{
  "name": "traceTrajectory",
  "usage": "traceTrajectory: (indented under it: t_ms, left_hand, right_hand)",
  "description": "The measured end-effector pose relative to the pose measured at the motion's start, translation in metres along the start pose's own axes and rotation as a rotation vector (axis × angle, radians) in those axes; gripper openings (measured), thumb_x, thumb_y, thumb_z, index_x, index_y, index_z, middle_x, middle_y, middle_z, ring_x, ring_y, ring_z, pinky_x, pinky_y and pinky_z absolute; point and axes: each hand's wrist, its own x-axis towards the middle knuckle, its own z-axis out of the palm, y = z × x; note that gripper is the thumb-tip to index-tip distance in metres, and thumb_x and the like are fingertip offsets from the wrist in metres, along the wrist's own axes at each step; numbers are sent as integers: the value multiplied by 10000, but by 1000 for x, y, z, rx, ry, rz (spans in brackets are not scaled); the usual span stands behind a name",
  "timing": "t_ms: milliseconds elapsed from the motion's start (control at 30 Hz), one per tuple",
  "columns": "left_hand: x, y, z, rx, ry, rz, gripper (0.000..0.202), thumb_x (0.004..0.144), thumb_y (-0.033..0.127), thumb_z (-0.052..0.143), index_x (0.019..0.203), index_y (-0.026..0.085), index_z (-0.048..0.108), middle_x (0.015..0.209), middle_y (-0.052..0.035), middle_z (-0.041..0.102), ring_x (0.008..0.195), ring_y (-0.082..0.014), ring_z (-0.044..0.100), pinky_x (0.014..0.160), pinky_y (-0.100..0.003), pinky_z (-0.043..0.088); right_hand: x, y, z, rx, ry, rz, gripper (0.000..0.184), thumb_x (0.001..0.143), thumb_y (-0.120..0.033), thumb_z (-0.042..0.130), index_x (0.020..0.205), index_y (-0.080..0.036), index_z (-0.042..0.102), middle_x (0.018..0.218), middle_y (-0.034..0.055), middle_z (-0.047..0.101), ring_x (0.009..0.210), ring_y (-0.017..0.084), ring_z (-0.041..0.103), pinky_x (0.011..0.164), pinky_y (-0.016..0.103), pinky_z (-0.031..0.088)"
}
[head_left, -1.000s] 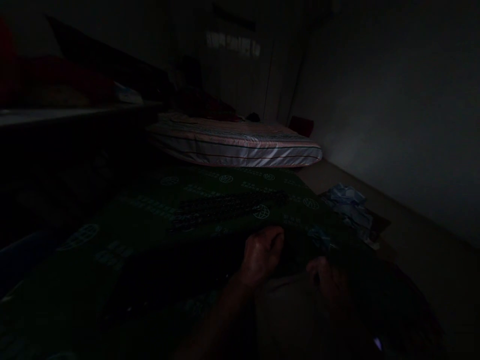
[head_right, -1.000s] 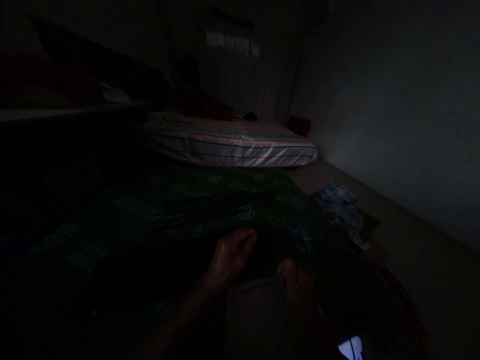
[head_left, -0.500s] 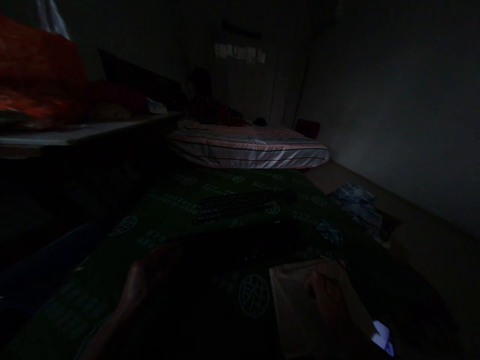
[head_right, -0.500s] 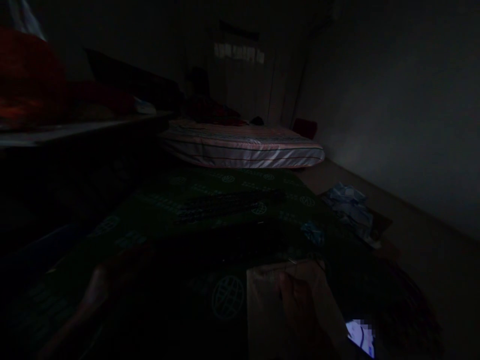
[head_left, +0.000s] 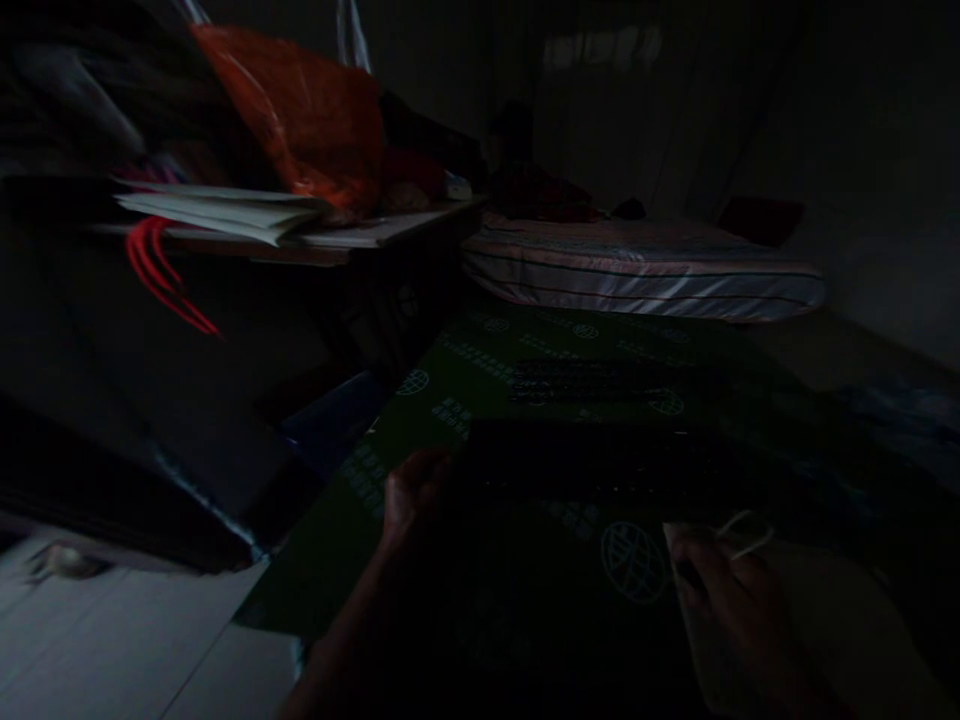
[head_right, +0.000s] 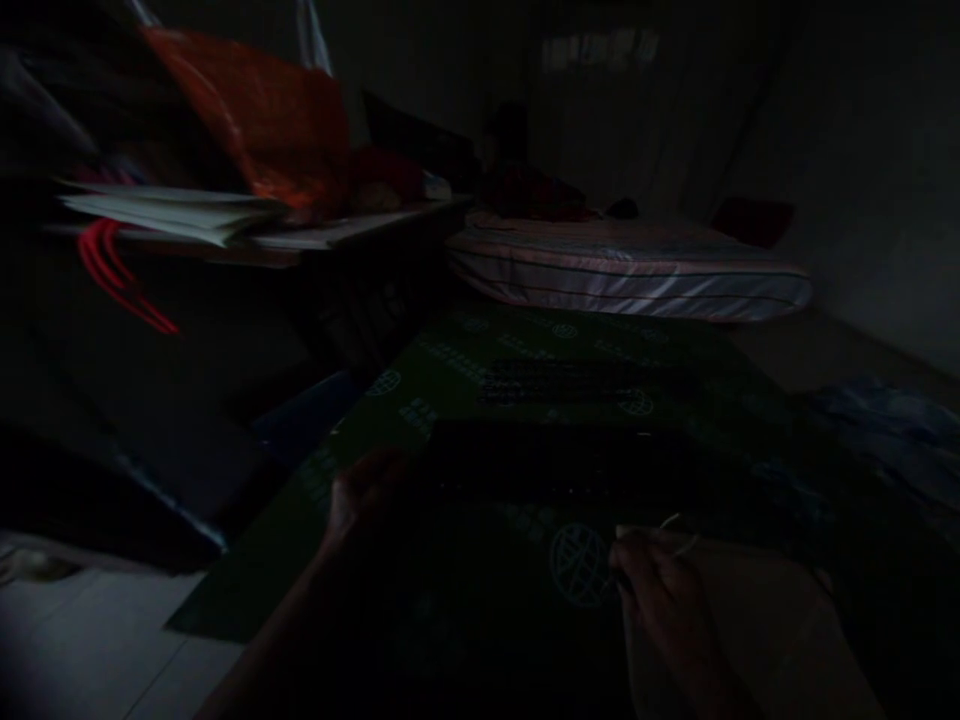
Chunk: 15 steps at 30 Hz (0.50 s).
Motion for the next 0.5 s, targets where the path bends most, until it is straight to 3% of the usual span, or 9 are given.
traceTrajectory:
  t_ms: [167, 300, 500]
  left_hand:
    - [-3, -8, 1, -64, -32, -49, 291, 667, 398, 581, 786, 139, 640, 717, -43, 657, 653, -178, 599, 563, -252, 461]
    - [-5, -7, 0, -130, -76, -98, 269, 666, 362, 594, 800, 134, 642, 664, -27, 639, 563, -142, 566, 504, -227, 431]
    - [-7, -6, -6, -253, -164, -172, 169, 614, 263, 649, 730, 140, 661, 589, -4, 629, 478, -103, 532, 479, -209, 410]
  right_hand:
    - [10, -6, 20, 41, -188, 4, 356, 713, -512, 556, 829, -181, 614, 551, 27, 608, 501, 163, 568, 478, 265, 449]
    - [14, -19, 33, 42, -308, -25, 367, 729, -484, 577, 924, -174, 597, 597, 11, 625, 548, 147, 581, 552, 263, 462]
    - [14, -41, 54, 63, -424, -68, 356, 747, -472, 571, 934, -169, 577, 635, 20, 635, 562, 146, 589, 562, 267, 472]
